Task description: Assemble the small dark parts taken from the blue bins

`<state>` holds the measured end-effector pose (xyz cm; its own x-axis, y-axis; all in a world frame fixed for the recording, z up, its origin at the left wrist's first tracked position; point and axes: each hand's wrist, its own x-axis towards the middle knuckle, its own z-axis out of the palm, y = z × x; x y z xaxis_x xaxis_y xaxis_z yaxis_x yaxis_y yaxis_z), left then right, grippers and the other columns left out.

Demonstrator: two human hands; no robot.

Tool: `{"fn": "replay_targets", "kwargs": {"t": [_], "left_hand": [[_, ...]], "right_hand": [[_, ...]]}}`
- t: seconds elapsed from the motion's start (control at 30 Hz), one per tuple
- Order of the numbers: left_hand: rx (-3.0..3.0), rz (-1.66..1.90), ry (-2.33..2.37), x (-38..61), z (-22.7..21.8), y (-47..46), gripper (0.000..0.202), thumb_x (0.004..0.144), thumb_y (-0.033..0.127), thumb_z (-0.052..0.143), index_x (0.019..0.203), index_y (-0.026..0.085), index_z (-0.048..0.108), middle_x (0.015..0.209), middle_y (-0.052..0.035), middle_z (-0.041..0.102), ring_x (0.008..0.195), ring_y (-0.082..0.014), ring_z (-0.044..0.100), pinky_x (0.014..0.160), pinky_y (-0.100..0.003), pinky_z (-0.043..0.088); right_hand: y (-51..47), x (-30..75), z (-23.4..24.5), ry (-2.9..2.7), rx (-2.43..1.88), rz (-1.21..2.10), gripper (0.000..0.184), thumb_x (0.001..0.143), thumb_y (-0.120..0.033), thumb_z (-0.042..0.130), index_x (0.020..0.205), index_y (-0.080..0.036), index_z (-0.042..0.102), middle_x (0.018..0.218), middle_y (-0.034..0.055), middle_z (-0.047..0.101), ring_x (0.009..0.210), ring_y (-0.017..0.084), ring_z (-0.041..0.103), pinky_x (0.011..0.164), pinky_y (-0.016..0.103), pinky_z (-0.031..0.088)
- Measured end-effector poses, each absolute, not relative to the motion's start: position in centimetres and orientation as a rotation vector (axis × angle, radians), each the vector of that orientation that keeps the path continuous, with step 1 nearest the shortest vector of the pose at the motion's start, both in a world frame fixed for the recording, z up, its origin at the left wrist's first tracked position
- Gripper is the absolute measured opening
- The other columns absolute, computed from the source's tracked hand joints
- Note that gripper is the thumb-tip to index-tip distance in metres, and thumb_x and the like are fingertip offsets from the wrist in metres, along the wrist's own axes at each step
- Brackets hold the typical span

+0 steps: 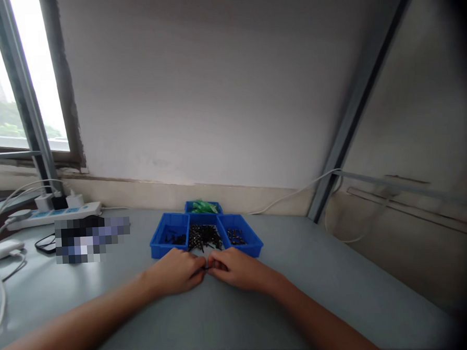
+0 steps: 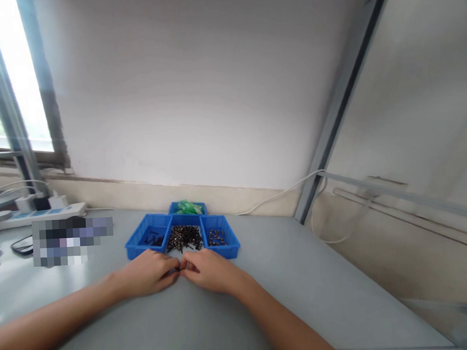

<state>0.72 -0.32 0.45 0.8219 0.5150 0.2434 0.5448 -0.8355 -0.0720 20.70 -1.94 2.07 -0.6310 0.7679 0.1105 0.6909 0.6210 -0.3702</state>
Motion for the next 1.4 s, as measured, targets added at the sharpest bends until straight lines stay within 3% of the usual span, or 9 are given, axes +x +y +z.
{"fn": "replay_targets", "kwargs": {"t": [0.8, 1.4], "left_hand": [[-2.906, -0.398, -0.811, 0.84, 0.96, -0.65, 0.019, 0.091, 0.029, 0.042, 0.085, 0.018, 0.056, 0.074, -0.0016, 0.063, 0.066, -0.0165, 0.062, 0.059, -0.024, 0.044], [-2.943, -0.438, -0.660, 0.63, 0.78, -0.46, 0.017, 0.092, 0.023, 0.042, 0.089, 0.018, 0.057, 0.083, -0.0023, 0.060, 0.072, -0.0143, 0.059, 0.063, -0.022, 0.043]], "right_hand": [[-1.39, 21.04, 1.26, -2.684, -1.178, 0.274, 0.015, 0.087, -0.022, 0.045, 0.086, -0.018, 0.060, 0.086, 0.0038, 0.067, 0.080, 0.017, 0.060, 0.067, 0.023, 0.037], [-1.40, 20.96, 1.21, -2.719, -1.205, 0.183, 0.016, 0.087, -0.025, 0.045, 0.081, -0.018, 0.058, 0.079, 0.0039, 0.065, 0.071, 0.016, 0.057, 0.059, 0.023, 0.033]]}}
